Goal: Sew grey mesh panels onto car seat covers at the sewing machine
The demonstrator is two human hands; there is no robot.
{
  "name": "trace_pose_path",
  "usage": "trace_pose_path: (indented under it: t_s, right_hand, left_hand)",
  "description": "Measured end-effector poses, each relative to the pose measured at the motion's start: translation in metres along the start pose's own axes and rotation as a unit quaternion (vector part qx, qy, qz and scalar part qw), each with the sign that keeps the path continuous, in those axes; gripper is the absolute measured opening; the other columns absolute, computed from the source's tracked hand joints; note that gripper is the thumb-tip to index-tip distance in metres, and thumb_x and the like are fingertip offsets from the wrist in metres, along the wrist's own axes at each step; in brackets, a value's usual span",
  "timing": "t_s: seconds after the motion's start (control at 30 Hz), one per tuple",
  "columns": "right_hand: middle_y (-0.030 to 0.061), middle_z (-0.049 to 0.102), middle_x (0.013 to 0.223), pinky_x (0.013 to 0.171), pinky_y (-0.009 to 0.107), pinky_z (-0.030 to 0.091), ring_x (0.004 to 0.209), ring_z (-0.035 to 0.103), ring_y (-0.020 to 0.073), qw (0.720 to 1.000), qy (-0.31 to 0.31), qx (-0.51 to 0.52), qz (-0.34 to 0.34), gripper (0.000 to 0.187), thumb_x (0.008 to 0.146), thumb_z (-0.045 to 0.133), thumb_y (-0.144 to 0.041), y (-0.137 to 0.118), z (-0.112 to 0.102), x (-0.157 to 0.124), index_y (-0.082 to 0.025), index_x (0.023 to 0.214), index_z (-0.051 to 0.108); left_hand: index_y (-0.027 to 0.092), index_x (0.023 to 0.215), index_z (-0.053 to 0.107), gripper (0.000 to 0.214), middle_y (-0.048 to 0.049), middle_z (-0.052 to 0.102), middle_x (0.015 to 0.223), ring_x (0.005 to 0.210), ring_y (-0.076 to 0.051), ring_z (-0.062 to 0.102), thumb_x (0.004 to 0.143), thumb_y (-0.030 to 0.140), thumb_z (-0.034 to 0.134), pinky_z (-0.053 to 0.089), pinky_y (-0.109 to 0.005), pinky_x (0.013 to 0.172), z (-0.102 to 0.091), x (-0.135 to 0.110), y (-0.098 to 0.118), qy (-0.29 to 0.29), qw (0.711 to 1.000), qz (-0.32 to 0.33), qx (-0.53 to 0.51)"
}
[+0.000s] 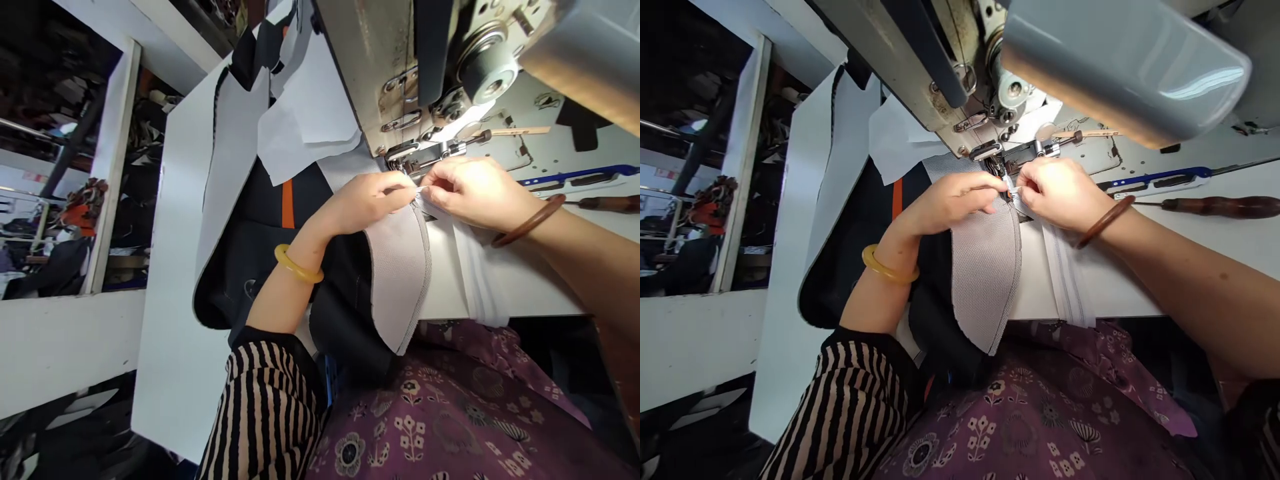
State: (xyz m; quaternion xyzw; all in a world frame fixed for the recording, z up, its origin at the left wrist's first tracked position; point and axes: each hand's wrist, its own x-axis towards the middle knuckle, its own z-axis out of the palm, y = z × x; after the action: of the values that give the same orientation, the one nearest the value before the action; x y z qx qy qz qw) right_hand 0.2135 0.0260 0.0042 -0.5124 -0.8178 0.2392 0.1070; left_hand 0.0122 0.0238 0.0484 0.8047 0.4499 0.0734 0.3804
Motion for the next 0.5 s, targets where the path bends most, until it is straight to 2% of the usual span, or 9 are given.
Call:
trace_pose_path:
  t_s: [0.1,0.17,0.23,0.3,0.4,0.5]
  right_hand:
    - [0.0134,0.066,0.094,0.080,0.035,0.042,0.092,0.060,0.0261,0.999,0.017,-0.026,-0.018,0.024,0.083,0.041,-0.018,0.000,0.002,-0.004,-0.015,0.088,0.064]
    - [0.0127,0.066,0.094,0.079,0.035,0.042,0.092,0.060,0.0255,0.999,0.032,-0.026,-0.019,0.025,0.086,0.040,-0.022,0.000,0.003,-0.005,-0.016,0.090,0.064]
    - [0.0128,0.066,0.097,0.080,0.034,0.042,0.093,0.060,0.0251,0.998,0.053,-0.022,-0.015,0.027,0.089,0.039,-0.026,-0.001,0.005,-0.006,-0.016,0.094,0.064]
    - [0.0137,0.065,0.100,0.080,0.035,0.042,0.095,0.060,0.0253,0.998,0.051,-0.026,-0.008,0.030,0.091,0.038,-0.028,-0.002,0.006,-0.006,-0.014,0.098,0.063]
    - [0.0135,0.065,0.102,0.078,0.035,0.043,0.095,0.060,0.0264,0.999,0.017,-0.042,0.009,0.028,0.086,0.045,-0.029,-0.004,0.008,-0.005,-0.014,0.103,0.062]
    - [0.0116,0.066,0.102,0.074,0.035,0.043,0.094,0.061,0.0275,0.997,-0.011,-0.045,0.057,0.026,0.086,0.046,-0.033,-0.006,0.008,-0.003,-0.018,0.098,0.064]
  left_hand:
    - [0.016,0.094,0.067,0.022,-0.0057,0.069,0.095,0.094,-0.020,0.065,0.091,0.027,0.048,0.049,-0.033,0.085,0.016,0.019,0.013,0.026,0.987,-0.001,0.160]
    - [0.015,0.090,0.067,0.018,-0.0078,0.068,0.096,0.095,-0.022,0.064,0.089,0.021,0.050,0.047,-0.033,0.085,0.028,0.026,0.014,0.053,0.969,-0.014,0.242]
    - [0.015,0.090,0.067,0.018,-0.0085,0.067,0.098,0.093,-0.022,0.064,0.089,0.019,0.049,0.047,-0.032,0.082,0.037,0.028,0.010,0.073,0.956,-0.022,0.282]
    - [0.016,0.091,0.066,0.019,-0.0077,0.067,0.098,0.090,-0.020,0.063,0.091,0.020,0.047,0.046,-0.030,0.078,0.042,0.027,0.003,0.094,0.952,-0.025,0.291]
    - [0.018,0.088,0.063,0.019,-0.0057,0.066,0.096,0.087,-0.018,0.063,0.093,0.020,0.046,0.045,-0.028,0.076,0.047,0.025,-0.007,0.142,0.951,-0.025,0.272]
    - [0.019,0.083,0.059,0.017,-0.0035,0.066,0.093,0.087,-0.016,0.062,0.094,0.017,0.047,0.046,-0.027,0.079,0.050,0.024,-0.014,0.203,0.954,-0.010,0.219]
